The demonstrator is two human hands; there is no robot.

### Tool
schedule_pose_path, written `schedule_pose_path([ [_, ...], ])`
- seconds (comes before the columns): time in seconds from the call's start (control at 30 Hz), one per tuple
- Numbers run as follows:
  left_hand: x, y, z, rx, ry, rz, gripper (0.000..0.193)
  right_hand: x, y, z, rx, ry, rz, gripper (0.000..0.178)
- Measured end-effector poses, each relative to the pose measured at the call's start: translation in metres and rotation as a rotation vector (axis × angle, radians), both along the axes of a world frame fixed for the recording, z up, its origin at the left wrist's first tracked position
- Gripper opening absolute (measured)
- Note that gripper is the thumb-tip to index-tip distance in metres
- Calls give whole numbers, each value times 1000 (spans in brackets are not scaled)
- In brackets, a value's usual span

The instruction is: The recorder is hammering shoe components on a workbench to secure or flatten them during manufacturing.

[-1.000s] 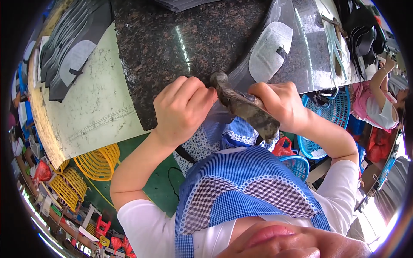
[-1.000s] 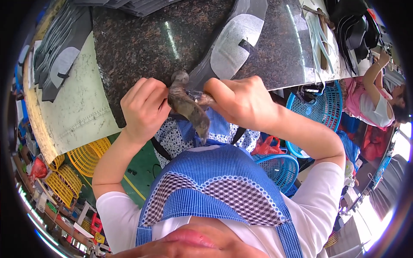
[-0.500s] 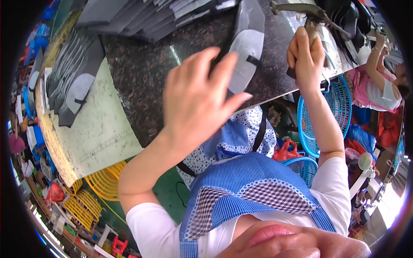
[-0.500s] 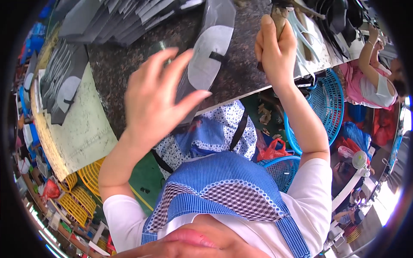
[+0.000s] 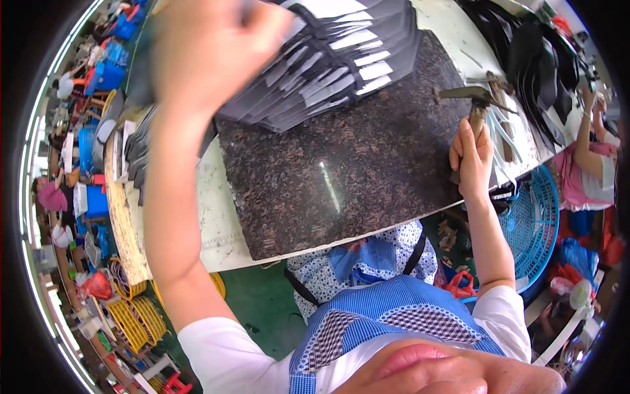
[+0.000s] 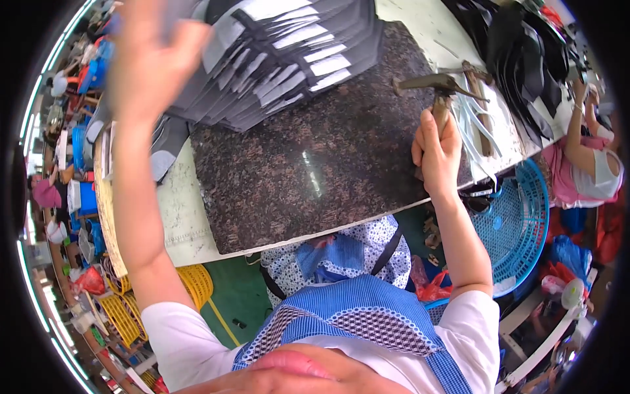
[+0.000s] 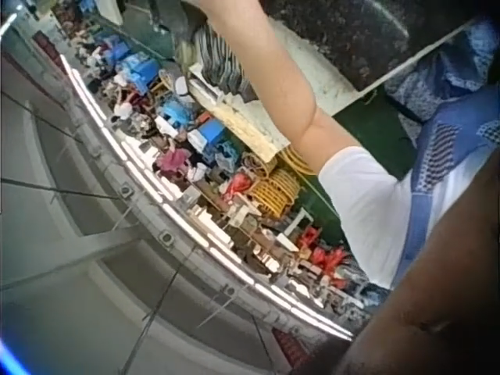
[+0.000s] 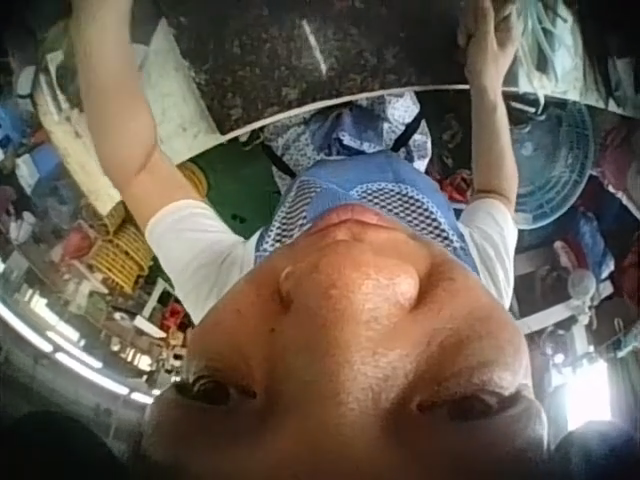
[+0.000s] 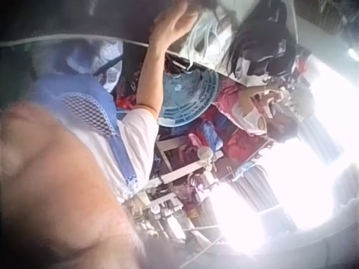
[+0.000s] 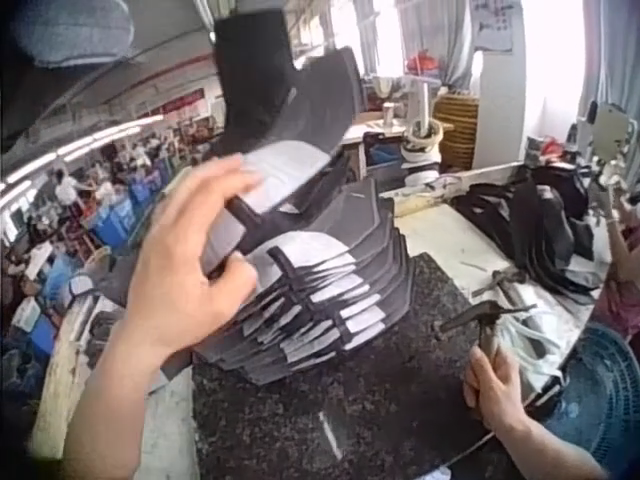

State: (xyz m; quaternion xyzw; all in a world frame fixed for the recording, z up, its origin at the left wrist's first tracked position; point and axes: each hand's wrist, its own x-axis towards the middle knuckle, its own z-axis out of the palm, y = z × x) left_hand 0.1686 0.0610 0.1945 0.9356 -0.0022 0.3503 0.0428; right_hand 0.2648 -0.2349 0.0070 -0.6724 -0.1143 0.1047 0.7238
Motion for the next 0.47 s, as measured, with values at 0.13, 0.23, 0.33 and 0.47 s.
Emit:
schedule_pose_path([
  [0.13, 26, 14, -71, 42, 68, -129, 79, 10, -16, -11, 8, -29, -61, 22],
  [0.23, -22, 9, -83, 128, -138, -104, 64, 17, -27, -22, 29, -96, -97, 11],
  [0.33, -83, 73, -127, -32, -258, 8, 49, 17, -25, -17, 10, -67, -52, 10],
  [0.47, -213, 173, -205, 172, 319, 760, 77, 12, -14, -10, -90, -56, -16, 12],
])
